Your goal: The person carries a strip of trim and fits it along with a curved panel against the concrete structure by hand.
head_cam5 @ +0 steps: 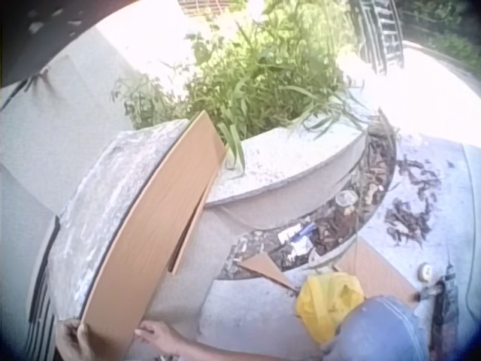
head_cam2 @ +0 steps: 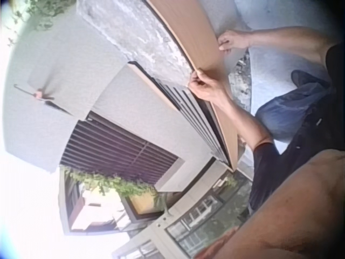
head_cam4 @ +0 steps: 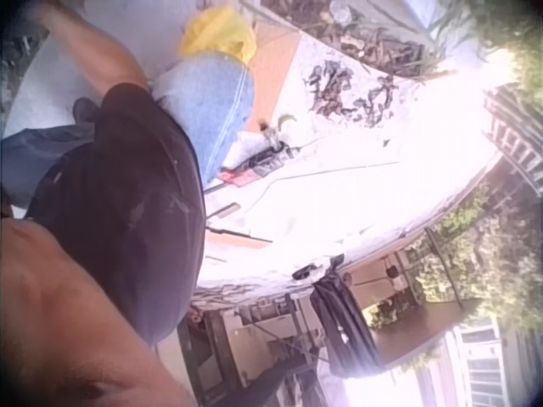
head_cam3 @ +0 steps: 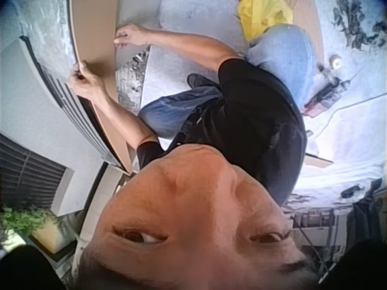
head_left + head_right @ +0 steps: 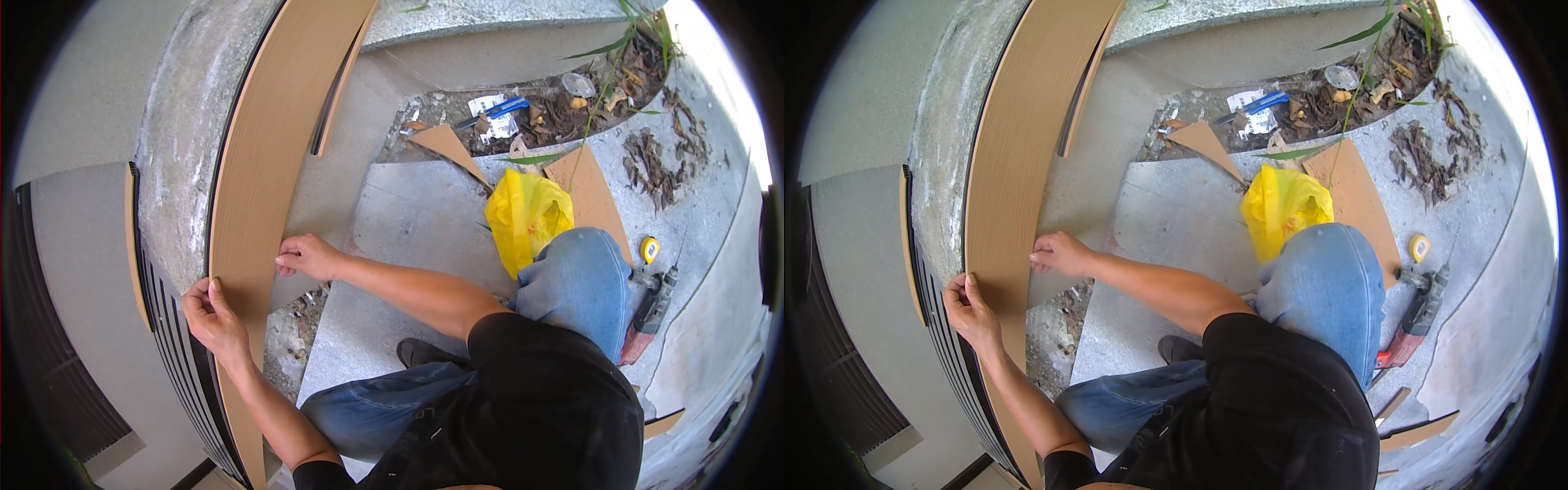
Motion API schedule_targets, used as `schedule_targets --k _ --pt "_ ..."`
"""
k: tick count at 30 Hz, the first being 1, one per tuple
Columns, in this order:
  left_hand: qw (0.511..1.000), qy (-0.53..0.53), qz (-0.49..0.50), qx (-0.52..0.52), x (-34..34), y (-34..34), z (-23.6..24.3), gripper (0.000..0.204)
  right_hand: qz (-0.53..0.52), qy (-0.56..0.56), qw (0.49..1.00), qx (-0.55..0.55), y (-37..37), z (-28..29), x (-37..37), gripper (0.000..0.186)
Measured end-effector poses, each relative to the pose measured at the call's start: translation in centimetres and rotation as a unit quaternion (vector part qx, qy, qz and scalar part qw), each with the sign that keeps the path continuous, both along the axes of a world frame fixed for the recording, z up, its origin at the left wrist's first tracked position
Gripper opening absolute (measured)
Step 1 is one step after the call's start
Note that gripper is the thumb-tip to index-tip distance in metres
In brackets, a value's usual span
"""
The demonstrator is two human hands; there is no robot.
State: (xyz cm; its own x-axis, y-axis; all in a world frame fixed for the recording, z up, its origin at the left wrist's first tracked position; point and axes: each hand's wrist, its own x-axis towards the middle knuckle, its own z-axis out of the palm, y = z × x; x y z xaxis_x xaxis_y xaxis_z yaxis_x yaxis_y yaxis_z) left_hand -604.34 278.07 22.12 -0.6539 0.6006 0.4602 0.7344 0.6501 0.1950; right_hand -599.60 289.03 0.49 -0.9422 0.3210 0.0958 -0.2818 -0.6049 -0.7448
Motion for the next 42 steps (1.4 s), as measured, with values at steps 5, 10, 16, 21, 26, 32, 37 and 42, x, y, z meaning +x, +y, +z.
schedule_targets --k 5,10,16,21,26,32,37,42 --pt "1.000 -0.013 0.010 -0.003 0.27 0.15 0.08 0.017 -0.004 -0.005 1.000 0.005 -0.19 -0.19 -0.11 0.019" --pt "1.000 -0.005 -0.008 0.001 0.05 0.18 -0.01 0.017 -0.005 0.002 1.000 -0.015 -0.43 -0.63 -0.49 0.019" --pt "1.000 0.013 -0.023 0.010 -0.36 -0.14 -0.24 0.022 -0.001 0.007 1.000 -0.015 -0.50 -0.49 -0.49 0.019" --pt "1.000 -0.006 0.004 0.006 0.45 0.44 0.06 0.020 0.001 0.003 1.000 -0.021 -0.56 -0.46 -0.40 0.019" --pt "1.000 0.005 -0.011 0.009 0.07 0.20 -0.08 0.016 0.006 -0.008 1.000 -0.029 -0.54 -0.27 -0.33 0.018" --pt "1.000 0.008 -0.007 0.006 0.38 0.44 0.01 0.016 0.002 0.002 0.999 -0.036 -0.59 -0.50 -0.42 0.019" --pt "1.000 0.007 -0.010 0.009 0.31 0.37 -0.05 0.016 -0.003 -0.003 1.000 -0.027 -0.68 -0.58 -0.43 0.019" --pt "1.000 -0.002 0.005 0.011 0.32 0.36 0.01 0.016 0.000 -0.008 1.000 -0.021 -0.88 -0.80 -0.65 0.020"
